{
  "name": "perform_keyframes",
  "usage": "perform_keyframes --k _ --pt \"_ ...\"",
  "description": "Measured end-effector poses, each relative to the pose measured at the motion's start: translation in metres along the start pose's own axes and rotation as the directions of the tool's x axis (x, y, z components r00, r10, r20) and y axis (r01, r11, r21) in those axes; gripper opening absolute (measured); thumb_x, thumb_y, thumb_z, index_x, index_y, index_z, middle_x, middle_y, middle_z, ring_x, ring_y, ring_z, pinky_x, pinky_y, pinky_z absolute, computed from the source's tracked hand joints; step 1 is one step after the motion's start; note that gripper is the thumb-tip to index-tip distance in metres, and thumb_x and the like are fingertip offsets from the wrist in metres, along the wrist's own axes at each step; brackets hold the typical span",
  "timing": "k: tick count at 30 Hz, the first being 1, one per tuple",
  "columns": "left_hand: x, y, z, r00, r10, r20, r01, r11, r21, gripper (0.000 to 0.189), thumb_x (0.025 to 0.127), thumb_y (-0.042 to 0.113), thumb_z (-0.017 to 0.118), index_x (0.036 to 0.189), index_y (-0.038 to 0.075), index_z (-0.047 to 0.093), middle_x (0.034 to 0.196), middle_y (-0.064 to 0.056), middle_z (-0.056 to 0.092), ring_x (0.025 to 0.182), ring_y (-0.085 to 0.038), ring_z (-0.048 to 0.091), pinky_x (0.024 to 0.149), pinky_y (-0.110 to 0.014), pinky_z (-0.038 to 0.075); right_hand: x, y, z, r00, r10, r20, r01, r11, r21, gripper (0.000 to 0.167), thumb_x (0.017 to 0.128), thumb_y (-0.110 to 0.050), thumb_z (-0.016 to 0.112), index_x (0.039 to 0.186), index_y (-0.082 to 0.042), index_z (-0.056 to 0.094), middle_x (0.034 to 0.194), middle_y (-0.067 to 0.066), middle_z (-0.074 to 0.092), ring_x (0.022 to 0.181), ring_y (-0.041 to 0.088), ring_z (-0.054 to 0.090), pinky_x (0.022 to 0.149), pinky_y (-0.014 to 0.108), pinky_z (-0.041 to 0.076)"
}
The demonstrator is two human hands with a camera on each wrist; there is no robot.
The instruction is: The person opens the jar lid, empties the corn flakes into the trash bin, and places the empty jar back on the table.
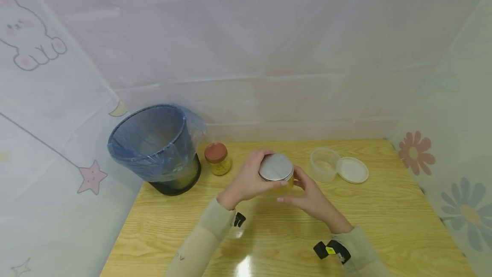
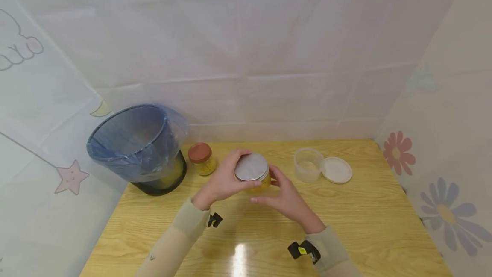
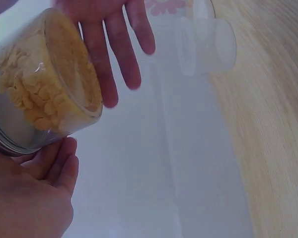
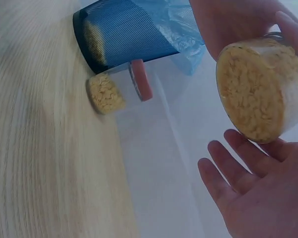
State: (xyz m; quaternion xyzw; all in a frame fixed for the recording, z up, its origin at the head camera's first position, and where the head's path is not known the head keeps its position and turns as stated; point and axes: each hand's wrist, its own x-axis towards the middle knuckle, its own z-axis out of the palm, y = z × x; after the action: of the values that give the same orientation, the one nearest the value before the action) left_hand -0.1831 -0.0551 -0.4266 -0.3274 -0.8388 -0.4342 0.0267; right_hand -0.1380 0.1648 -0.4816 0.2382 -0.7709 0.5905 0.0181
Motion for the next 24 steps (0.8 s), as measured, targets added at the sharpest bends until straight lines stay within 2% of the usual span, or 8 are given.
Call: perform_keyframes --k 6,10,15,19,21,24 --pt "-0.008 0.015 0.003 0.998 0.036 0.041 -0.036 0.999 -0.022 0.078 0.083 0.047 0.083 0.143 0.013 0.045 0.132 0.0 0.049 0.114 -0.015 0.049 0.09 -0.032 0.049 0.004 -0.007 -0.003 0.996 -0.07 0.054 0.065 0.994 0.089 0.085 0.082 -0.003 0.085 0.153 -0.013 0.04 0.142 0.007 0.052 0.129 0.021 0.048 0.108 0.042 0.038" --pt "-0.012 0.019 0.004 0.996 0.068 0.051 -0.065 0.996 -0.054 0.078 0.079 0.041 0.088 0.14 0.016 0.047 0.132 0.001 0.049 0.113 -0.014 0.051 0.091 -0.032 0.049 0.004 -0.012 -0.004 0.99 -0.099 0.102 0.084 0.986 0.146 0.081 0.078 -0.001 0.087 0.148 -0.011 0.046 0.136 0.008 0.057 0.124 0.022 0.052 0.107 0.035 0.036" --pt "-0.013 0.024 0.0 0.989 0.13 0.072 -0.124 0.989 -0.079 0.082 0.071 0.035 0.095 0.139 0.021 0.05 0.133 0.006 0.05 0.117 -0.012 0.048 0.094 -0.033 0.047 0.001 -0.017 -0.003 0.977 -0.149 0.153 0.118 0.974 0.192 0.075 0.077 0.001 0.086 0.142 -0.006 0.05 0.13 0.007 0.061 0.118 0.022 0.057 0.102 0.034 0.043" --pt "-0.012 0.028 -0.001 0.975 0.199 0.098 -0.186 0.975 -0.125 0.083 0.071 0.031 0.095 0.142 0.023 0.053 0.133 0.008 0.054 0.117 -0.011 0.05 0.094 -0.032 0.047 -0.001 -0.022 0.0 0.963 -0.203 0.177 0.155 0.956 0.25 0.069 0.078 0.002 0.084 0.138 -0.003 0.05 0.126 0.007 0.062 0.113 0.022 0.059 0.097 0.034 0.048" --pt "-0.012 0.03 -0.001 0.971 0.218 0.1 -0.2 0.966 -0.163 0.081 0.071 0.028 0.095 0.142 0.025 0.054 0.131 0.01 0.057 0.115 -0.01 0.052 0.093 -0.031 0.048 -0.001 -0.024 0.001 0.958 -0.224 0.181 0.168 0.945 0.281 0.066 0.078 0.003 0.083 0.136 -0.001 0.051 0.124 0.007 0.063 0.111 0.022 0.06 0.095 0.035 0.05" --pt "-0.012 0.032 0.002 0.971 0.224 0.084 -0.202 0.954 -0.22 0.074 0.074 0.025 0.093 0.139 0.024 0.056 0.128 0.01 0.059 0.111 -0.01 0.056 0.091 -0.031 0.05 -0.001 -0.027 0.004 0.96 -0.22 0.175 0.155 0.933 0.325 0.063 0.079 0.004 0.082 0.133 0.0 0.051 0.122 0.007 0.062 0.107 0.021 0.06 0.091 0.035 0.052"
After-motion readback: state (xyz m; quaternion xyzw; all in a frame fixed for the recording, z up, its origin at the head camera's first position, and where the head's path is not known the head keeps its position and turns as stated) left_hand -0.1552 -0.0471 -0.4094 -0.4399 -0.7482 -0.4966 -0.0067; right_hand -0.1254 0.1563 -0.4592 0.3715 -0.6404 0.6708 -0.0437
